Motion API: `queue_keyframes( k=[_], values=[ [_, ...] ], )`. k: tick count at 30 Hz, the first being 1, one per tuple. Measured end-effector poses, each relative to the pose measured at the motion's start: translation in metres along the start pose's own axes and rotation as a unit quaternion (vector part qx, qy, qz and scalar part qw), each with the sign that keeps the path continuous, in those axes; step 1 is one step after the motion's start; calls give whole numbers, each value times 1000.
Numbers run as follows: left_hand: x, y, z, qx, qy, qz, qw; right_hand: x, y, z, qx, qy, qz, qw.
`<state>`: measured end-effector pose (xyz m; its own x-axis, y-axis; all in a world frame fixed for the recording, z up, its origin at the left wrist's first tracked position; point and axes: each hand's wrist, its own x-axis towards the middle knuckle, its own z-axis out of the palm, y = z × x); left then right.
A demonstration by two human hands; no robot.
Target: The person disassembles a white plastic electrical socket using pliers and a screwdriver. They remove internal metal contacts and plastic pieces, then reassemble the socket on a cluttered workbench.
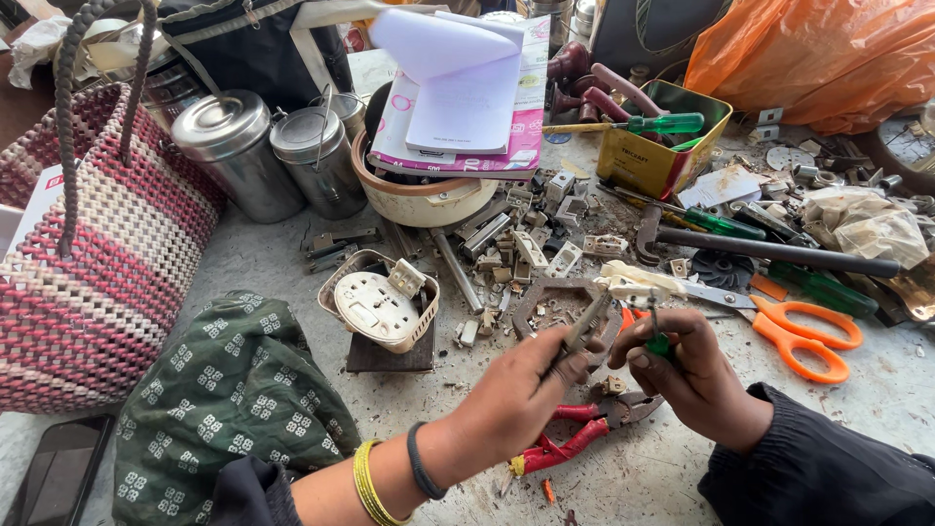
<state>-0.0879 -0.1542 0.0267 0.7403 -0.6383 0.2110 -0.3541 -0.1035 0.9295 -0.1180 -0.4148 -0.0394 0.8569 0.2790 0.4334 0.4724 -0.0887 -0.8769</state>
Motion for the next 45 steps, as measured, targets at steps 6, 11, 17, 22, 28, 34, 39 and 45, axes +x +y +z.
queue_keyframes(
  k=[6,11,17,22,28,34,39,45],
  values=[
    [0,-4,16,-124,7,-16,992,1,-3,5,10,40,-7,999],
    [0,-6,15,-209,-11,-70,975,0,-1,3,-1,23,-13,1000],
    [1,-11,18,-196,4,-10,981,-6,10,4,3,-4,-7,1000],
    [2,-15,21,-277,-3,-49,960,-12,17,6,-42,-1,14,999],
    [1,-10,16,-144,13,0,989,-18,16,5,-81,-68,-31,994],
    [-5,5,13,-24,34,35,998,-15,6,3,-23,-74,29,997],
    [-4,12,4,10,3,11,1000,-9,-3,-5,-76,-60,-28,995],
    [-1,8,2,-26,-11,18,999,-5,0,-19,-184,-59,-55,980]
  ],
)
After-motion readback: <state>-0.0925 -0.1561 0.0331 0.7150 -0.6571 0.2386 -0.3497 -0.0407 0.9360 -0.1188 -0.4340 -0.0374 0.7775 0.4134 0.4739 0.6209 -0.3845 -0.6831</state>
